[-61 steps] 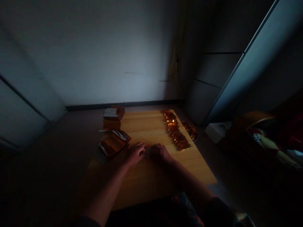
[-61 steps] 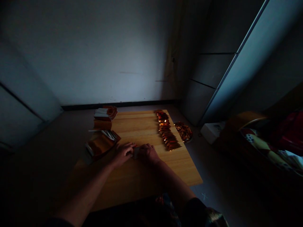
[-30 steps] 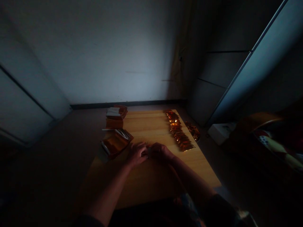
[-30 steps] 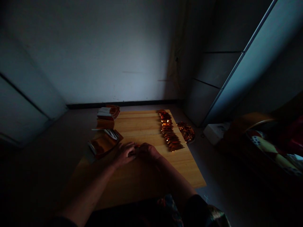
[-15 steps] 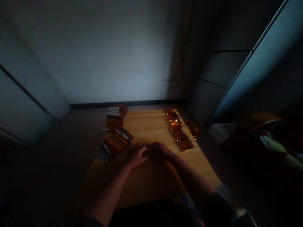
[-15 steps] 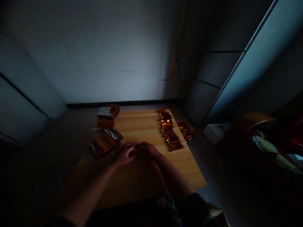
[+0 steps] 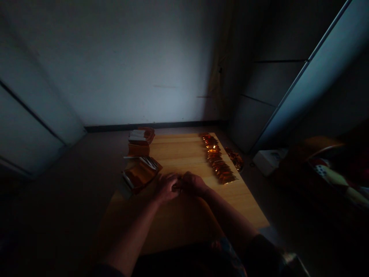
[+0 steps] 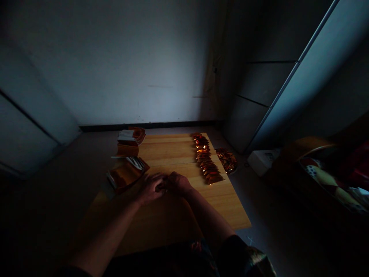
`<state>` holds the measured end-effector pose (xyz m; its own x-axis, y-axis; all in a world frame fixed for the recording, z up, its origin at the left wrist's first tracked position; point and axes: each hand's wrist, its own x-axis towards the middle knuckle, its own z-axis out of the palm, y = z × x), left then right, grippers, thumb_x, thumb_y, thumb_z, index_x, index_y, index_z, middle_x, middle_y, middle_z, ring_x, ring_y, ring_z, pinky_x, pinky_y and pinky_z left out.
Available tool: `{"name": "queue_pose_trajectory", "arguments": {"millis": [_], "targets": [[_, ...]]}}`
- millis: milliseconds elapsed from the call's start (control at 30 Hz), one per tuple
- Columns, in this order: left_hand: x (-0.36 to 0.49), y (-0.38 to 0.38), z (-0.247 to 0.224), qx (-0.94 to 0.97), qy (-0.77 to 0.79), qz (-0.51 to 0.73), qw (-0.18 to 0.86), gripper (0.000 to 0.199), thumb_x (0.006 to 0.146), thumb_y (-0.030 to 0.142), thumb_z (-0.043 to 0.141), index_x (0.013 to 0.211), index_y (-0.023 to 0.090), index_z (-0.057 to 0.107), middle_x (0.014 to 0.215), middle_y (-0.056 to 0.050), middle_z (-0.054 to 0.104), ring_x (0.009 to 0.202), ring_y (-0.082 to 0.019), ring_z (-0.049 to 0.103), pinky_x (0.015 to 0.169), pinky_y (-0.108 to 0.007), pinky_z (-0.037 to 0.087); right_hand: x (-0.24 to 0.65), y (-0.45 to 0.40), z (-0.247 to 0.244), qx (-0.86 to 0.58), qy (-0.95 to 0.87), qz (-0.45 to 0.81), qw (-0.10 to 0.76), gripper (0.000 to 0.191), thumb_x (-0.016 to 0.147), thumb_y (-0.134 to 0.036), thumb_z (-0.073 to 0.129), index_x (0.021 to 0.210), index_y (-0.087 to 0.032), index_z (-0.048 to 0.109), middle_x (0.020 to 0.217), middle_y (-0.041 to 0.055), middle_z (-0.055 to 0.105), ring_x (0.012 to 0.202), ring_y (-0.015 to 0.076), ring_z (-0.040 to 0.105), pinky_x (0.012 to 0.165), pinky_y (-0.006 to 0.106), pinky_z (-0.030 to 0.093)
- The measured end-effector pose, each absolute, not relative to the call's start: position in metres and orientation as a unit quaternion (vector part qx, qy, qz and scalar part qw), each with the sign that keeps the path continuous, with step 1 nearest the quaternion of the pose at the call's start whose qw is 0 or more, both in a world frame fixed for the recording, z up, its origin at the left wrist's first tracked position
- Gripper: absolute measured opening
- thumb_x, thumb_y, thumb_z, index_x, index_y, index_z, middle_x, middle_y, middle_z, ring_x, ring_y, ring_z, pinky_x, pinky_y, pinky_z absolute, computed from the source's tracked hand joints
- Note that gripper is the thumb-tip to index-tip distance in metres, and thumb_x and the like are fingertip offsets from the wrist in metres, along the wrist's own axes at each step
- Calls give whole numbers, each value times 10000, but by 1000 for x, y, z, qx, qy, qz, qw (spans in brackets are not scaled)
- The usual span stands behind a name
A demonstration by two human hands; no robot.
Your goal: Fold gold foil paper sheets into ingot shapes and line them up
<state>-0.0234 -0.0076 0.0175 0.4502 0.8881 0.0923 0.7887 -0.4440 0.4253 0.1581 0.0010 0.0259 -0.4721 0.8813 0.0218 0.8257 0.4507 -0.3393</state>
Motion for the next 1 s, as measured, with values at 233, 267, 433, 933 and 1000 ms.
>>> {"name": "queue_pose_trajectory", "arguments": {"millis": [233, 267, 433, 933, 1000], "targets": [[-24, -8, 18, 834, 504, 153, 166, 406, 740, 272, 607, 1146, 284, 621, 1336, -57, 561, 1282, -294, 445, 1120, -577, 161, 157, -3, 32, -506, -841, 160, 108, 241, 925, -360, 511, 956, -171, 656, 943, 56, 618, 733, 123, 588, 605, 199, 394], [-24, -8, 17, 835, 501, 154, 168, 388, 753, 273, 596, 1140, 286, 622, 1335, -53, 562, 1283, -290, 444, 1119, -581, 159, 157, -3, 32, -507, -840, 161, 109, 234, 925, -351, 510, 954, -170, 655, 940, 55, 616, 733, 122, 588, 606, 199, 393], [-23, -8, 15, 832, 505, 163, 162, 371, 784, 344, 601, 1147, 271, 617, 1311, -79, 579, 1278, -286, 447, 1111, -583, 169, 157, -3, 33, -514, -836, 159, 103, 204, 931, -307, 487, 967, -176, 639, 949, 45, 608, 738, 109, 582, 605, 188, 387], [-22, -6, 12, 836, 501, 172, 143, 440, 759, 278, 631, 1196, 266, 585, 1308, -76, 582, 1261, -278, 463, 1083, -569, 217, 157, -4, 30, -521, -831, 157, 113, 172, 915, -282, 514, 935, -170, 642, 937, 45, 609, 760, 113, 585, 619, 184, 382], [-23, -6, 12, 837, 497, 181, 141, 431, 755, 287, 634, 1183, 269, 596, 1301, -75, 586, 1251, -279, 470, 1077, -558, 233, 158, -2, 25, -522, -826, 163, 133, 142, 891, -266, 548, 925, -167, 643, 918, 40, 606, 749, 110, 578, 624, 183, 387]]}}
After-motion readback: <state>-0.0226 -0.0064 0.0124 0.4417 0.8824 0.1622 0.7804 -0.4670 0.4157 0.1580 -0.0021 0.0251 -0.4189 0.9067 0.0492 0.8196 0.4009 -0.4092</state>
